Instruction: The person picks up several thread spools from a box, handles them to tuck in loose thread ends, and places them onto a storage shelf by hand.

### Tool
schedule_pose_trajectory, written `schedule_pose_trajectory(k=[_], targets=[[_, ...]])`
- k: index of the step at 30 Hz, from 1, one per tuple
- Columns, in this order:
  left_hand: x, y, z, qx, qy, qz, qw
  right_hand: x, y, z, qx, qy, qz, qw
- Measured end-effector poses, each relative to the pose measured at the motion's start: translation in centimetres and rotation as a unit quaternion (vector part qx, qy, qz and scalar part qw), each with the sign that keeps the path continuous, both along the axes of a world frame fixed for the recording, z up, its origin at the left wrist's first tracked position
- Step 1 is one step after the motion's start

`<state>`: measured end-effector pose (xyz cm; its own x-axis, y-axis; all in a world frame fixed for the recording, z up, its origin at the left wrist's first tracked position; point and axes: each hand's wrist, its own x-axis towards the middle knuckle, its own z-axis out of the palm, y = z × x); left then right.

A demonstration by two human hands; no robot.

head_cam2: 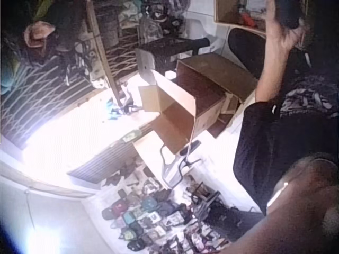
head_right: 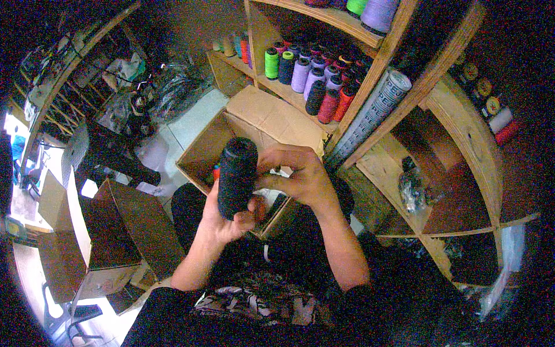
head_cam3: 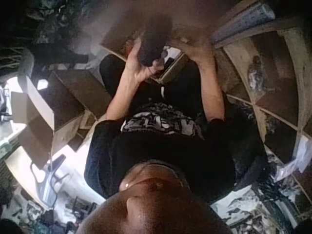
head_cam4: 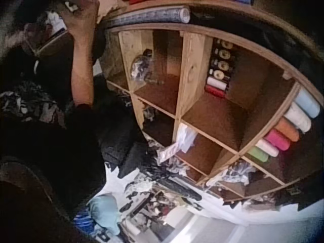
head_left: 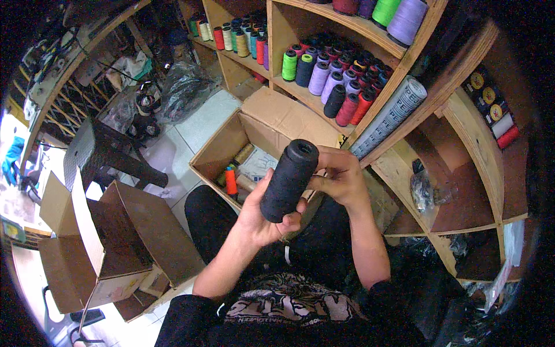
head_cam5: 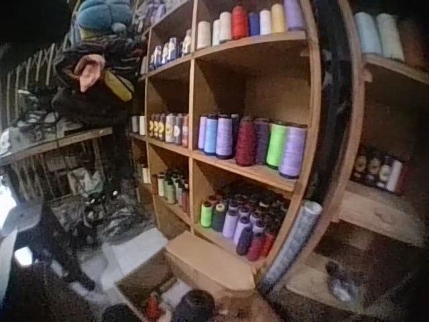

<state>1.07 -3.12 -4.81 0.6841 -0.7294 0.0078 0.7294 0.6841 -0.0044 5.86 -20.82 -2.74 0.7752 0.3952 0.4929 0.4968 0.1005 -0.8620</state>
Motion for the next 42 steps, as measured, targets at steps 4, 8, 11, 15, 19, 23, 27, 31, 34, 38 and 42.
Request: schedule_pose_trajectory(k=[4, 8, 11, 15, 19, 23, 27, 31, 34, 38, 42], targets=[[-0.4, -1.2, 1.3, -0.061, 0.078, -0.036, 0.994, 0.0, 0.1, -0.9, 0.034, 0.125, 0.024, 0.991], [-1.0, -1.8, 1.6, 0.031, 0.073, -0.036, 0.996, 0.3, -1.2, -1.0, 0.044, 0.167, 0.165, 0.971], [-0.8, -2.0, 2.3, 0.025, 0.088, -0.034, 0.995, 0.1, -1.2, -1.2, -0.027, 0.216, 0.177, 0.960], [-1.1, -2.7, 1.8, 0.000, 0.142, -0.010, 0.990, 0.2, -0.6, -0.4, 0.059, 0.196, 0.217, 0.954], [-2.3, -3.4, 2.3, -0.012, 0.161, 0.003, 0.987, 1.2, -1.5, -1.2, 0.000, 0.215, 0.273, 0.938], [-1.8, -2.6, -0.6, 0.014, 0.108, -0.121, 0.987, 0.8, -1.3, -1.7, 0.076, 0.251, 0.238, 0.935], [-2.0, -1.6, 0.4, 0.333, -0.125, 0.263, 0.897, -0.3, -0.8, 0.7, 0.128, 0.242, 0.059, 0.960], [-1.2, -1.2, 1.9, 0.594, -0.376, 0.305, 0.642, -1.5, -0.4, 0.2, 0.108, 0.250, -0.081, 0.959], [-1.0, -1.3, 2.9, 0.671, -0.346, 0.287, 0.590, -2.0, -0.2, -0.1, 0.088, 0.250, -0.110, 0.958], [-1.2, -1.6, 3.7, 0.677, -0.330, 0.259, 0.605, -2.1, -1.0, -1.0, 0.052, 0.235, -0.147, 0.959], [-1.1, -2.7, 3.3, 0.588, -0.337, 0.314, 0.665, -2.4, -2.5, -0.6, 0.019, 0.195, -0.152, 0.969]])
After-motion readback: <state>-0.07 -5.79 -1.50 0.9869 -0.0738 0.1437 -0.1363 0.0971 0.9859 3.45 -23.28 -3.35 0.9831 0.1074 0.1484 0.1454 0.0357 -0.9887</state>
